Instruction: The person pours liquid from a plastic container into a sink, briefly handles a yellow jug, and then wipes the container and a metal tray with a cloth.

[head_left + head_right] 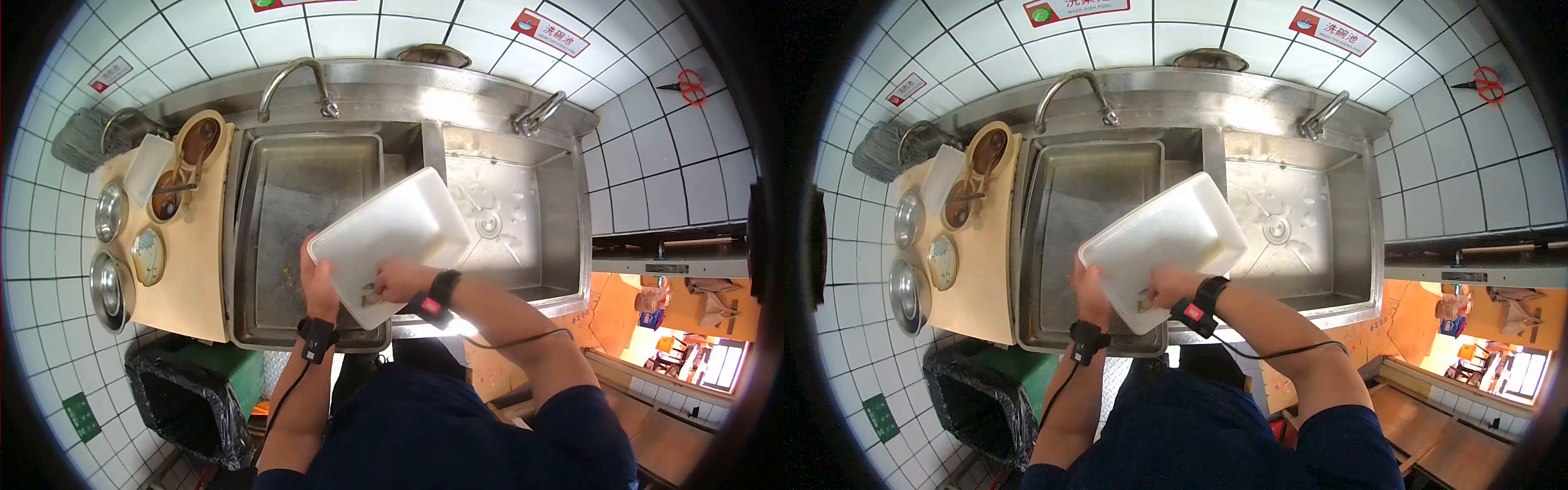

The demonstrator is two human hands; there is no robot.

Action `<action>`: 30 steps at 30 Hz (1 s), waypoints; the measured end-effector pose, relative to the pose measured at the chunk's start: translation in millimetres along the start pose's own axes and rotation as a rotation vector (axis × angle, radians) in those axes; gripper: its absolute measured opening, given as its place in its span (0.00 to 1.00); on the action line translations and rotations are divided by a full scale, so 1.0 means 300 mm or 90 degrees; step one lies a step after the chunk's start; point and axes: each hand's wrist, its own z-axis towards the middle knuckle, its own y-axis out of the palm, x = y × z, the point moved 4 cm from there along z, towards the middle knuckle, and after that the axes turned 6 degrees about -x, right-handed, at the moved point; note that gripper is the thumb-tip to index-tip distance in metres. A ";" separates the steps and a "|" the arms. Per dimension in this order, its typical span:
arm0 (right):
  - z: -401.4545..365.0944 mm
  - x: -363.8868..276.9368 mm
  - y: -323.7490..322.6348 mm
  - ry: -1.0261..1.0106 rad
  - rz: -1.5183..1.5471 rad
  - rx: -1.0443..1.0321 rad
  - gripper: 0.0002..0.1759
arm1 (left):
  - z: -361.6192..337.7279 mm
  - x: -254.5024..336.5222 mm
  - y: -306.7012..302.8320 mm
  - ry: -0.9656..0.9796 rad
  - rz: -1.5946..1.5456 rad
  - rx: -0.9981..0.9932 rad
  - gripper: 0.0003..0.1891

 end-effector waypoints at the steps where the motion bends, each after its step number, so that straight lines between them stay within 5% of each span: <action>1: 0.003 -0.046 0.026 -0.115 0.015 0.083 0.16 | -0.003 -0.001 0.006 0.008 0.002 0.014 0.31; 3: -0.007 -0.129 0.021 -0.230 0.030 0.165 0.19 | 0.008 -0.002 0.006 0.016 0.002 0.029 0.30; 5: -0.059 -0.223 0.000 -0.035 0.203 -0.008 0.24 | 0.026 -0.024 -0.006 -0.034 0.005 0.052 0.28; 8: -0.150 -0.242 0.005 -0.092 0.118 0.093 0.30 | 0.027 -0.001 0.007 -0.026 -0.027 0.045 0.27; 11: -0.207 -0.099 -0.005 -0.225 -0.086 0.107 0.29 | 0.026 0.010 0.004 0.011 0.005 0.042 0.27; 16: -0.310 0.145 -0.134 -0.080 -0.245 0.122 0.23 | 0.036 0.019 0.015 0.005 -0.004 0.058 0.27; 18: -0.324 0.168 -0.162 -0.034 -0.203 0.253 0.19 | 0.038 0.031 0.024 0.006 -0.004 0.054 0.27; 23: -0.200 -0.031 -0.012 -0.071 -0.112 0.146 0.17 | 0.060 -0.010 -0.007 -0.011 -0.033 0.095 0.26; 25: -0.171 -0.156 0.027 -0.194 -0.097 0.195 0.18 | 0.061 -0.016 -0.003 -0.014 -0.041 0.094 0.25; 30: -0.168 -0.260 0.042 -0.236 -0.070 0.209 0.25 | 0.059 0.009 -0.009 -0.017 -0.023 0.089 0.23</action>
